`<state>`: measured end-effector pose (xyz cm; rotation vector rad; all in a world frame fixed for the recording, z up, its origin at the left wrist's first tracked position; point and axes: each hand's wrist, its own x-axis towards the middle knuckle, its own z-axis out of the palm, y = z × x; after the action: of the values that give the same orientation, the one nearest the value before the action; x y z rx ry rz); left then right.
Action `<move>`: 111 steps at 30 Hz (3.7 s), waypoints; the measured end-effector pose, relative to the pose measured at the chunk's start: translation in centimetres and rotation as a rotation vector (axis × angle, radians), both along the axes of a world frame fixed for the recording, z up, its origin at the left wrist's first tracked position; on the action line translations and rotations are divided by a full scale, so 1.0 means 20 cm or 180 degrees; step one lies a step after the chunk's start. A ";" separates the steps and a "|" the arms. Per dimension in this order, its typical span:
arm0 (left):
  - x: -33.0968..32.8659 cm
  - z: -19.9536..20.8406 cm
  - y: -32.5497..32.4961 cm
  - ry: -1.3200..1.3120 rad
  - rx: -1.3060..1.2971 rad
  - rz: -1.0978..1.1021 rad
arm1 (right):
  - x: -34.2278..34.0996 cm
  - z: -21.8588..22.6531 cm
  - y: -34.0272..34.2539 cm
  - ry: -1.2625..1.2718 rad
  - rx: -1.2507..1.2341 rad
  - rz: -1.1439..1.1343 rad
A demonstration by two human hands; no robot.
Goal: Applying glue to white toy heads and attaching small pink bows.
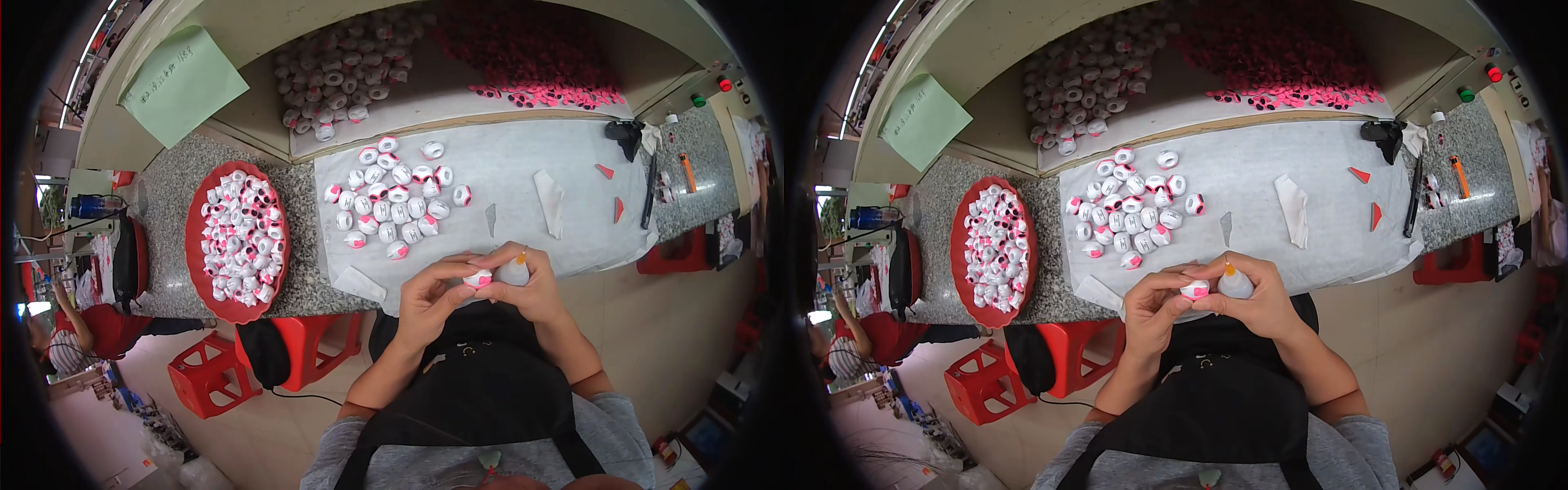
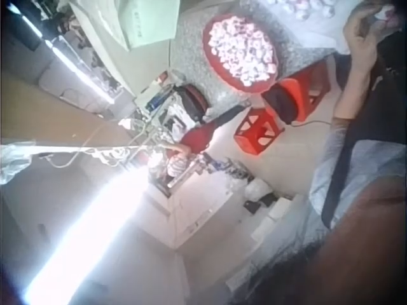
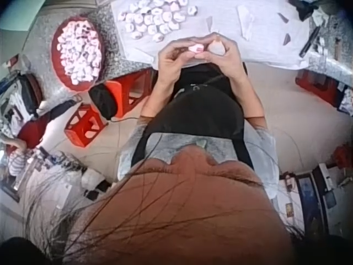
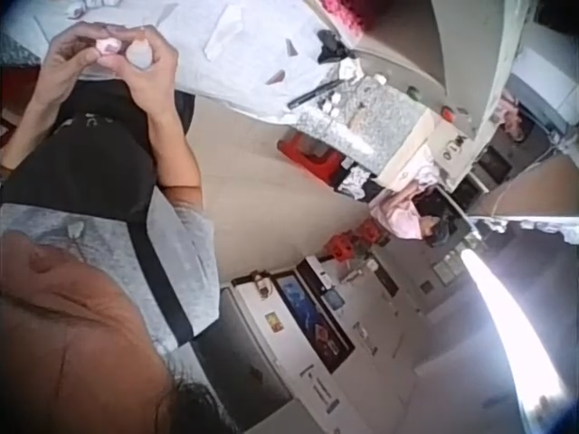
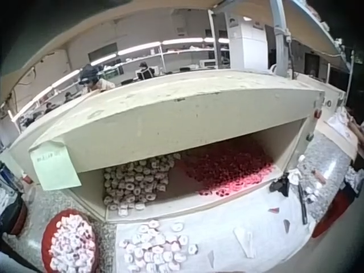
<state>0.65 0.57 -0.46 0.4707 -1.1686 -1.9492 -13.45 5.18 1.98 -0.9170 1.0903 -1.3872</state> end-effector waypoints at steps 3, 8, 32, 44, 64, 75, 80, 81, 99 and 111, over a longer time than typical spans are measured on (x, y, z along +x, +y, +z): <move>0.00 -0.01 0.01 -0.0066 -0.0052 0.0132 | 0.00 0.01 0.00 -0.0048 0.0128 0.0058; -0.02 -0.01 0.01 -0.0157 -0.0495 0.0266 | 0.01 -0.01 0.01 -0.0057 0.0027 -0.0062; -0.01 0.00 -0.03 0.0021 -0.0478 -0.0068 | -0.03 -0.03 0.03 -0.0218 -0.0179 0.0262; -0.13 0.19 -0.47 -0.2675 -0.3970 0.0404 | -0.20 -0.04 0.05 0.0161 0.0251 -0.0900; -0.07 0.17 -0.43 -0.0982 -0.0740 0.0110 | -0.17 0.04 0.06 0.0095 -0.0167 -0.0726; 0.00 -0.02 -0.03 0.0233 0.0538 0.0494 | -0.07 0.08 0.07 -0.0239 -0.0851 -0.1607; -0.01 0.04 -0.01 0.0008 0.0655 0.0628 | -0.02 0.07 0.09 0.0963 -0.1584 -0.1521; 0.00 0.03 -0.01 0.0013 0.0665 0.0640 | -0.01 0.07 0.09 0.0967 -0.1578 -0.1507; 0.00 0.02 0.00 -0.0114 0.0440 0.0584 | 0.00 0.07 0.12 0.1619 -0.1877 -0.1211; 0.00 0.02 0.01 -0.0074 0.0517 0.0623 | 0.00 0.08 0.12 0.1894 -0.1830 -0.1293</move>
<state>0.56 0.67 -0.09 0.6693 -0.9443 -1.8792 -13.42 7.50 3.58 -1.6674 1.3965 -1.8756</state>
